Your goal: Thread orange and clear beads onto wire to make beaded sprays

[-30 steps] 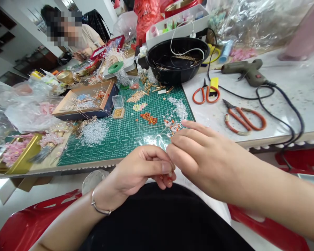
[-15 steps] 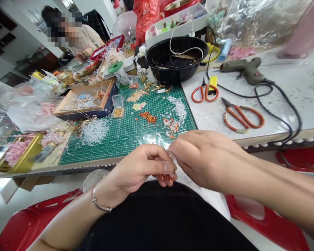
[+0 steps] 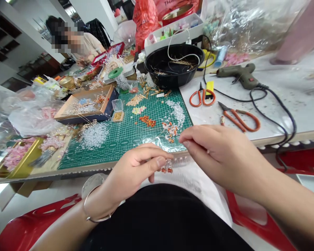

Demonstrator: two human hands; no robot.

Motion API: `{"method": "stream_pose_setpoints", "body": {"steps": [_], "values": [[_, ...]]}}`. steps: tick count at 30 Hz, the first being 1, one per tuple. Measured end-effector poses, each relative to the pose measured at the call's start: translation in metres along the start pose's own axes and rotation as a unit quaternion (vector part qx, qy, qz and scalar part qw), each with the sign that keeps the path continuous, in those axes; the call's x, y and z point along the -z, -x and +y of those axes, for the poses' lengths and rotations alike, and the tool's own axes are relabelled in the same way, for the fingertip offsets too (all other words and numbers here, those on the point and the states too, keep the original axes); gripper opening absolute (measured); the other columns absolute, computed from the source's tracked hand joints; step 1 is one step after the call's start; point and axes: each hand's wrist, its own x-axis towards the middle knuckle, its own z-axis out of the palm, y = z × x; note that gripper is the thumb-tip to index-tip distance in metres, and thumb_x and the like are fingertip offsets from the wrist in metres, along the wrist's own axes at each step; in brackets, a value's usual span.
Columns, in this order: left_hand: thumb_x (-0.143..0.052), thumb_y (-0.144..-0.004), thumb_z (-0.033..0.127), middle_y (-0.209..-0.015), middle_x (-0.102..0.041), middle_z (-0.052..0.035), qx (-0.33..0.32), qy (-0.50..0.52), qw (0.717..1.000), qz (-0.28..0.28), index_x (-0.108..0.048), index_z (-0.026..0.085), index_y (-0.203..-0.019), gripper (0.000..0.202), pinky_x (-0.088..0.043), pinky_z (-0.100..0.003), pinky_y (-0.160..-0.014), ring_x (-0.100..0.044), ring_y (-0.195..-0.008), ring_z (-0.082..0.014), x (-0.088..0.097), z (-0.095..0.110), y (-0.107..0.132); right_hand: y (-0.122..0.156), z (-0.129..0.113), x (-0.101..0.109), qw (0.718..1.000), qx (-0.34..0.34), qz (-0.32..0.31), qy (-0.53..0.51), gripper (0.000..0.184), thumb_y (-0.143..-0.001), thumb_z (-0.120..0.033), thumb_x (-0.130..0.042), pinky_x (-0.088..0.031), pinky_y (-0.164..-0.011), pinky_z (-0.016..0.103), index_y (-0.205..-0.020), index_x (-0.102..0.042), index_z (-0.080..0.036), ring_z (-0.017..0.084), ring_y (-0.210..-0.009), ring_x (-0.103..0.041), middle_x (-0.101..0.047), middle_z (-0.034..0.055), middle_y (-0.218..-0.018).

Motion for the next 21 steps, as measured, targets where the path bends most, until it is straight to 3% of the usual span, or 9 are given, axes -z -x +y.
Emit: {"method": "stream_pose_setpoints", "body": {"steps": [3, 5, 6, 8, 10, 12, 14, 17, 21], "values": [[-0.066, -0.094, 0.025, -0.089, -0.070, -0.0034, -0.064, -0.126, 0.989, 0.046, -0.078, 0.020, -0.094, 0.013, -0.051, -0.024, -0.069, -0.065, -0.090, -0.0160, -0.001, 0.001, 0.001, 0.006, -0.008, 0.003, 0.999, 0.025, -0.002, 0.035, 0.019, -0.099, -0.020, -0.048, -0.054, -0.094, 0.049, -0.109, -0.063, -0.025, 0.030, -0.101, -0.073, -0.076, 0.0083, -0.107], [-0.068, -0.092, 0.023, -0.084, -0.070, -0.0014, -0.105, -0.169, 0.978, 0.066, -0.075, 0.019, -0.089, 0.009, -0.050, -0.025, -0.074, -0.064, -0.085, -0.0142, -0.004, 0.000, 0.001, 0.010, -0.019, 0.003, 0.997, 0.059, 0.009, 0.058, 0.028, -0.098, -0.017, -0.047, -0.036, -0.117, 0.056, -0.121, -0.061, -0.022, 0.032, -0.117, -0.067, -0.071, 0.0131, -0.124], [-0.068, -0.092, 0.022, -0.083, -0.070, -0.0006, -0.126, -0.184, 0.973, 0.065, -0.074, 0.019, -0.088, 0.008, -0.050, -0.026, -0.074, -0.064, -0.081, -0.0132, -0.006, 0.000, 0.002, 0.013, -0.025, 0.002, 0.995, 0.076, 0.014, 0.060, 0.031, -0.097, -0.016, -0.047, -0.031, -0.121, 0.056, -0.126, -0.058, -0.020, 0.031, -0.118, -0.067, -0.070, 0.0141, -0.127], [-0.067, -0.093, 0.022, -0.078, -0.069, 0.0001, -0.166, -0.207, 0.963, 0.051, -0.070, 0.018, -0.085, 0.009, -0.048, -0.025, -0.072, -0.062, -0.075, -0.0118, -0.008, -0.001, 0.003, 0.020, -0.036, -0.002, 0.996, 0.077, -0.005, 0.034, 0.030, -0.097, -0.016, -0.050, -0.044, -0.112, 0.051, -0.126, -0.057, -0.020, 0.029, -0.109, -0.071, -0.073, 0.0125, -0.120], [-0.065, -0.094, 0.020, -0.074, -0.066, -0.0003, -0.206, -0.238, 0.949, 0.033, -0.067, 0.017, -0.082, 0.012, -0.047, -0.025, -0.067, -0.060, -0.070, -0.0118, -0.009, -0.001, 0.005, 0.028, -0.041, -0.007, 0.998, 0.003, -0.057, -0.036, 0.019, -0.097, -0.020, -0.052, -0.059, -0.082, 0.038, -0.114, -0.061, -0.023, 0.024, -0.091, -0.074, -0.076, 0.0080, -0.104], [-0.062, -0.094, 0.018, -0.075, -0.067, -0.0020, -0.251, -0.276, 0.928, 0.011, -0.066, 0.015, -0.083, 0.012, -0.046, -0.025, -0.065, -0.060, -0.070, -0.0127, -0.008, 0.000, 0.007, 0.036, -0.042, -0.011, 0.983, -0.085, -0.116, -0.118, 0.010, -0.098, -0.024, -0.055, -0.058, -0.064, 0.029, -0.102, -0.064, -0.024, 0.021, -0.078, -0.073, -0.076, 0.0049, -0.093], [-0.060, -0.095, 0.016, -0.079, -0.070, -0.0033, -0.294, -0.299, 0.908, -0.020, -0.066, 0.014, -0.088, 0.010, -0.048, -0.025, -0.067, -0.062, -0.072, -0.0128, -0.007, 0.001, 0.008, 0.041, -0.042, -0.015, 0.962, -0.121, -0.161, -0.185, 0.009, -0.098, -0.028, -0.057, -0.058, -0.064, 0.026, -0.097, -0.065, -0.024, 0.019, -0.077, -0.072, -0.075, 0.0040, -0.091], [-0.057, -0.098, 0.018, -0.083, -0.073, -0.0024, -0.323, -0.320, 0.889, -0.061, -0.066, 0.014, -0.092, 0.011, -0.049, -0.023, -0.069, -0.063, -0.073, -0.0114, -0.005, 0.005, 0.009, 0.042, -0.041, -0.017, 0.943, -0.095, -0.197, -0.249, 0.015, -0.101, -0.027, -0.053, -0.057, -0.070, 0.025, -0.094, -0.065, -0.023, 0.017, -0.082, -0.070, -0.072, 0.0047, -0.092], [-0.053, -0.099, 0.018, -0.083, -0.072, -0.0041, -0.316, -0.447, 0.833, -0.078, -0.068, 0.016, -0.092, 0.017, -0.048, -0.028, -0.067, -0.061, -0.073, -0.0153, 0.008, 0.015, 0.015, 0.048, -0.029, -0.017, 0.956, -0.039, -0.201, -0.209, 0.025, -0.104, -0.018, -0.044, -0.054, -0.065, 0.026, -0.091, -0.066, -0.022, 0.015, -0.074, -0.066, -0.067, 0.0036, -0.085]]}}
